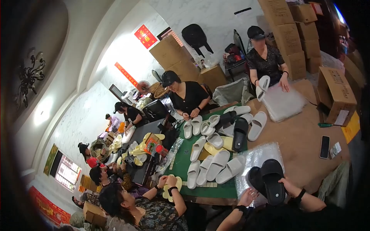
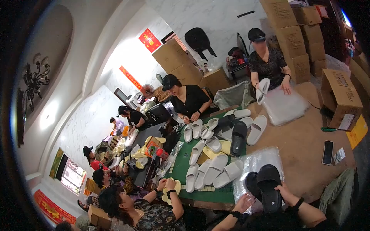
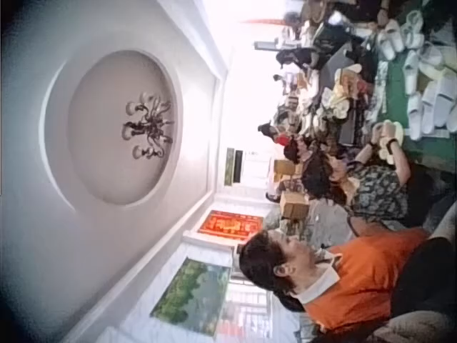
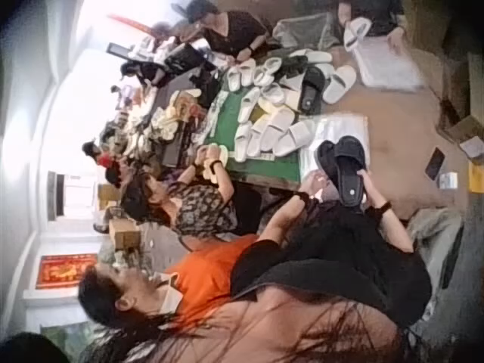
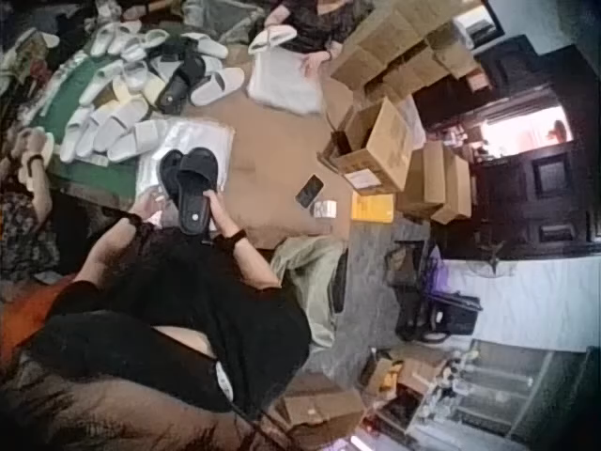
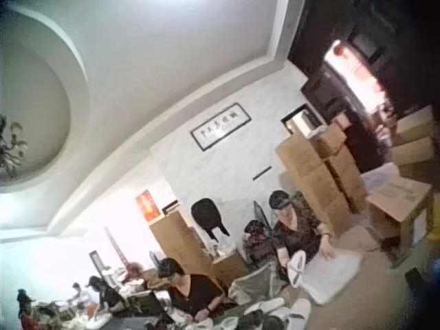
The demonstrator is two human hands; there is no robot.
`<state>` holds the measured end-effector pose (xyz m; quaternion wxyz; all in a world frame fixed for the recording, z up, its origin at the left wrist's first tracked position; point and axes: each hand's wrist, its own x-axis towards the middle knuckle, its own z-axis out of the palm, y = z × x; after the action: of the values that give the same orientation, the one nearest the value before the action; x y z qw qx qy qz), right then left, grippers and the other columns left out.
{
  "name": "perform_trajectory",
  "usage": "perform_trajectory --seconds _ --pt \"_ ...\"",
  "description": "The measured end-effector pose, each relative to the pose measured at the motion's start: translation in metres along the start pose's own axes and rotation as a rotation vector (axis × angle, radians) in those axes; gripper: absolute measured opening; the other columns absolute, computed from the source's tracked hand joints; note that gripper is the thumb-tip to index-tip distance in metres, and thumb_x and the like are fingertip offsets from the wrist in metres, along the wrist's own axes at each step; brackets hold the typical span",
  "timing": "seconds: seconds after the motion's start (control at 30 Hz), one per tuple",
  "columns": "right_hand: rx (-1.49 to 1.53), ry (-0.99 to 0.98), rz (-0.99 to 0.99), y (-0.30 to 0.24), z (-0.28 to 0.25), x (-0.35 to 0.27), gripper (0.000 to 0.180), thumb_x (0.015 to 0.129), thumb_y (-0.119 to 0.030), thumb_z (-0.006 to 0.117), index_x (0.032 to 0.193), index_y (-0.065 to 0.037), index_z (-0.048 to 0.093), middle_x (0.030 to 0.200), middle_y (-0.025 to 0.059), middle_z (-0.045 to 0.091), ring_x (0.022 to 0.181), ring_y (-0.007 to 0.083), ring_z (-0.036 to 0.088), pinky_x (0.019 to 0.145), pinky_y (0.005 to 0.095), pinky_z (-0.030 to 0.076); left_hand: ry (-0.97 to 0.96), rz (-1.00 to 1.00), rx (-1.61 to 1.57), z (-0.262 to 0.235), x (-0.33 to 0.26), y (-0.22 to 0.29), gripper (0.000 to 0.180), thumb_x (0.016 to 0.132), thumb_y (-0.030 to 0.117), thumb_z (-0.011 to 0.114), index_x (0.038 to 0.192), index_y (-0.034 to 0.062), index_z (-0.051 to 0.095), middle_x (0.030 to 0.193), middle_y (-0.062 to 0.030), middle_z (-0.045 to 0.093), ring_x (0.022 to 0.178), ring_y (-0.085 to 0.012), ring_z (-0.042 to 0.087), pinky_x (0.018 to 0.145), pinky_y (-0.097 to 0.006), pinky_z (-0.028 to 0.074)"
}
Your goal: Packing slippers and slides into individual plastic bags and then placing them into a large collection bag.
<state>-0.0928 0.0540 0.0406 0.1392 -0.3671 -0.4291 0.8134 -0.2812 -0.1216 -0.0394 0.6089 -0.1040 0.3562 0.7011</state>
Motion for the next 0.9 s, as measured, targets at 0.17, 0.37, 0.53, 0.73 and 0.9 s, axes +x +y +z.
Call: perform_trajectory --seconds 0.17,0.37,0.53,0.73,0.9 --pt "-0.048 -0.028 -0.035 0.014 0.012 0.003 0.046 0.073 -0.011 0.050 0.116 0.002 0.042 0.098 0.0119 0.053 0.089 0.0198 0.051 0.078 0.0299 0.043 0.142 0.035 0.237 -0.010 0.004 -0.009 0.063 0.080 -0.005 0.050 0.133 0.0133 0.021 0.123 -0.0128 0.043 0.102 -0.0240 0.052 0.088 -0.036 0.043" --pt "-0.027 -0.052 -0.114 0.015 0.043 -0.012 0.042 0.070 -0.004 0.048 0.112 -0.001 0.043 0.094 0.0114 0.055 0.084 0.0202 0.055 0.074 0.0303 0.048 0.167 0.146 0.363 0.006 0.004 -0.026 0.073 0.080 0.000 0.054 0.139 0.0142 0.013 0.128 -0.0090 0.042 0.104 -0.0206 0.050 0.090 -0.031 0.041" --pt "0.127 -0.174 -0.057 -0.025 0.065 -0.022 0.044 0.071 -0.004 0.044 0.115 0.000 0.042 0.100 0.0133 0.055 0.086 0.0224 0.058 0.077 0.0320 0.050 0.244 0.036 0.317 -0.007 0.006 -0.012 0.070 0.081 0.002 0.056 0.138 0.0141 0.017 0.126 -0.0078 0.044 0.103 -0.0196 0.049 0.087 -0.031 0.041" --pt "-0.147 0.001 -0.176 0.011 0.005 0.007 0.049 0.072 -0.006 0.049 0.119 0.000 0.038 0.105 0.0150 0.054 0.088 0.0216 0.057 0.075 0.0302 0.048 0.159 -0.056 0.435 0.007 -0.001 -0.014 0.054 0.081 0.006 0.060 0.127 0.0116 0.034 0.115 -0.0051 0.050 0.099 -0.0174 0.050 0.082 -0.031 0.041" --pt "-0.783 0.259 -0.315 0.006 -0.017 0.030 0.054 0.076 -0.009 0.054 0.126 -0.001 0.033 0.106 0.0253 0.055 0.104 0.0362 0.052 0.088 0.0374 0.041 0.277 0.070 0.628 -0.037 0.024 -0.030 0.043 0.078 0.004 0.061 0.117 0.0087 0.045 0.103 -0.0032 0.055 0.081 -0.0160 0.056 0.063 -0.028 0.045"
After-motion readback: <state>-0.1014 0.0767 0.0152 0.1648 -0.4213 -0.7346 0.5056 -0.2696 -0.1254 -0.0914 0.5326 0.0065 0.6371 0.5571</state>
